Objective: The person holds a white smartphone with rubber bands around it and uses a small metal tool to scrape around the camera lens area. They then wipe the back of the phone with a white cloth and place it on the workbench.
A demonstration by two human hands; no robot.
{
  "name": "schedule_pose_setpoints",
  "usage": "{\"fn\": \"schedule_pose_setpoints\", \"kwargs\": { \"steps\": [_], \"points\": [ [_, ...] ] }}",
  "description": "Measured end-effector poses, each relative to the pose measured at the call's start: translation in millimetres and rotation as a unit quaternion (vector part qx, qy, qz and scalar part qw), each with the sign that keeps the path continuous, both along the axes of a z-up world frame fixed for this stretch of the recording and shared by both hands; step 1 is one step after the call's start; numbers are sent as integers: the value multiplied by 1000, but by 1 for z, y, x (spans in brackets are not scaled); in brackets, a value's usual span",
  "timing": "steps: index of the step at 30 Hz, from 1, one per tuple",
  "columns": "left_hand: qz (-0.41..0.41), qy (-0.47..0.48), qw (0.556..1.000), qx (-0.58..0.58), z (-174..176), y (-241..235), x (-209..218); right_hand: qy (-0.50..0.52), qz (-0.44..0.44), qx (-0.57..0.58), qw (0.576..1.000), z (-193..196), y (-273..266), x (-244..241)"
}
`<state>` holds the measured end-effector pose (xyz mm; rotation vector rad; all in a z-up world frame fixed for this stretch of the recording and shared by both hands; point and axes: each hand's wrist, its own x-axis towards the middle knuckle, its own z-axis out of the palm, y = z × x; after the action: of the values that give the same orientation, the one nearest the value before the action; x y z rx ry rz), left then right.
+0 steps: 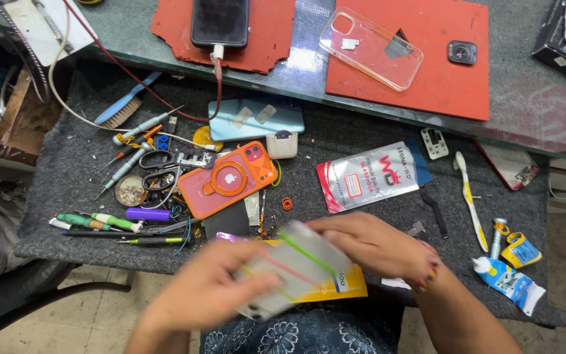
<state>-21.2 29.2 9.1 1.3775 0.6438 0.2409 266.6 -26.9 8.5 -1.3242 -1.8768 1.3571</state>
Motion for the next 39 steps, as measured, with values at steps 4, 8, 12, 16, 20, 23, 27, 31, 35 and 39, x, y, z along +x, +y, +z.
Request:
{"fn": "schedule_pose_setpoints", "kwargs": {
  "steps": [4,8,12,16,20,23,27,31,35,39],
  "points": [
    [206,-172,947,-177,-27,27,-27,37,-31,72,996,9,-40,30],
    [226,-287,888,-277,-50,25,-17,284,-99,154,941,12,-63,46],
    [229,-364,852,-300,-56,9,10,449,-162,203,855,7,-82,43],
    [223,-402,834,-306,-50,0,28,497,-172,200,827,10,-95,56],
    [208,-410,838,-294,-46,-11,40,586,-146,167,779,9,-95,63],
    [206,-433,839,-259,-46,-22,52,668,-161,135,714,2,-83,48],
    [219,-384,884,-153,-39,-31,58,723,-207,95,653,1,-54,18],
    [119,-224,966,-45,-22,-27,48,662,-140,72,733,11,-34,0],
    [-76,98,974,189,2,-18,43,315,-18,20,949,30,-29,5],
    [-161,33,946,281,15,-30,49,65,48,-15,997,29,-17,2]
  ]
}}
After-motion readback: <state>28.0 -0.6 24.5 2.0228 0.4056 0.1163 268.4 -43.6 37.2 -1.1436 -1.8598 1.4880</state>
